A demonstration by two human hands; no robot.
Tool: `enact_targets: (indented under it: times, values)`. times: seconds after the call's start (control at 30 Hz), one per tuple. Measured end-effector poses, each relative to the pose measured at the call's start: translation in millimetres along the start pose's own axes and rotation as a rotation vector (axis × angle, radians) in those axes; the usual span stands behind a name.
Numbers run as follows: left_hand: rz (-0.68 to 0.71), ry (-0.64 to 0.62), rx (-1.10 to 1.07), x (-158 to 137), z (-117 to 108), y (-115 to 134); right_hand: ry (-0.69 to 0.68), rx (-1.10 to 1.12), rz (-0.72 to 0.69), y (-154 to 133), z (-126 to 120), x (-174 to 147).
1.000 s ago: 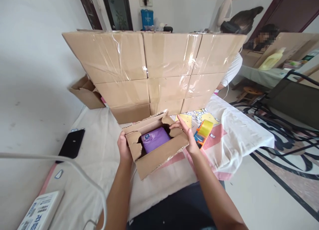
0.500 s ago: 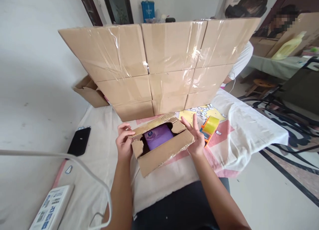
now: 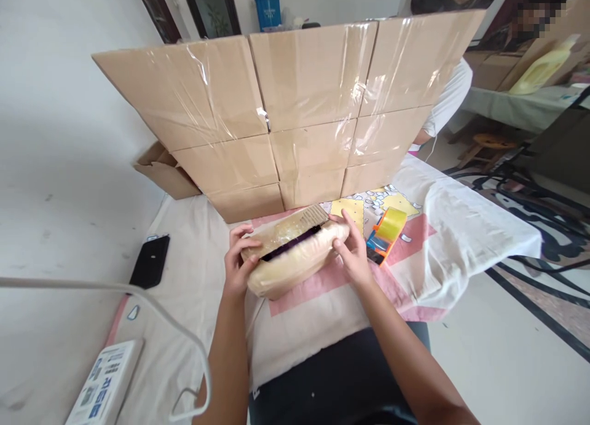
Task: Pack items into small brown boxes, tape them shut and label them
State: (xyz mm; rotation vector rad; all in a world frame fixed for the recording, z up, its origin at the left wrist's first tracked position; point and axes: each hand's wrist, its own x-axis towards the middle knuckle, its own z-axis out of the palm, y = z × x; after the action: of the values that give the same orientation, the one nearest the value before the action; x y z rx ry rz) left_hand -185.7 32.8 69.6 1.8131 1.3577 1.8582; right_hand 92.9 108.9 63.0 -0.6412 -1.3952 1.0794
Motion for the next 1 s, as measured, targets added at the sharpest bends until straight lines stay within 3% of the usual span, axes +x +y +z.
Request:
enact_targets:
  times: [0.1, 0.17, 0.23, 0.33, 0.43, 0.53, 0.6, 0.7, 0.77, 0.87, 1.0]
  values:
    - [0.009, 0.035, -0.004, 2.7, -3.5, 5.5, 0.011, -0.069, 0.026, -3.7, 3.4, 4.4]
    - [0.072, 0.042, 0.074, 5.6, -7.4, 23.0, 0.013, -0.095, 0.016, -7.3, 5.2, 7.1]
    - [0.200, -0.048, 0.275, 6.3, -6.8, 52.9, 0.031, -0.109, 0.008, -10.4, 7.0, 9.3]
    - [0.318, -0.288, 0.652, -3.0, 10.1, 103.3, 0.038, -0.128, 0.009, -13.5, 10.2, 11.3]
    - [0.294, -0.298, 0.817, -20.4, 35.6, 129.1, 0.000, -0.139, 0.003, -18.8, 11.6, 8.9]
    - [0.276, -0.258, 0.859, -30.9, 48.9, 125.6, -0.102, -0.170, 0.068, -30.2, 1.2, -1.9]
    - [0.294, -0.254, 0.863, -30.8, 48.4, 118.0, -0.084, -0.248, 0.067, -39.1, -17.2, -11.2]
    - [0.347, -0.261, 0.873, -25.1, 42.1, 111.8, 0.278, -0.484, -0.017, -45.5, -58.3, -17.2]
    - [0.381, -0.256, 0.886, -21.2, 39.3, 111.0, 0.532, -0.558, 0.007, -41.7, -86.2, -12.2]
    - [0.413, -0.226, 0.882, -17.7, 39.6, 109.7, 0.629, -0.344, 0.169, -26.4, -114.5, 2.1]
    - [0.376, -0.186, 0.907, -17.7, 43.2, 107.8, 0.516, -0.033, 0.318, -5.4, -121.0, 9.7]
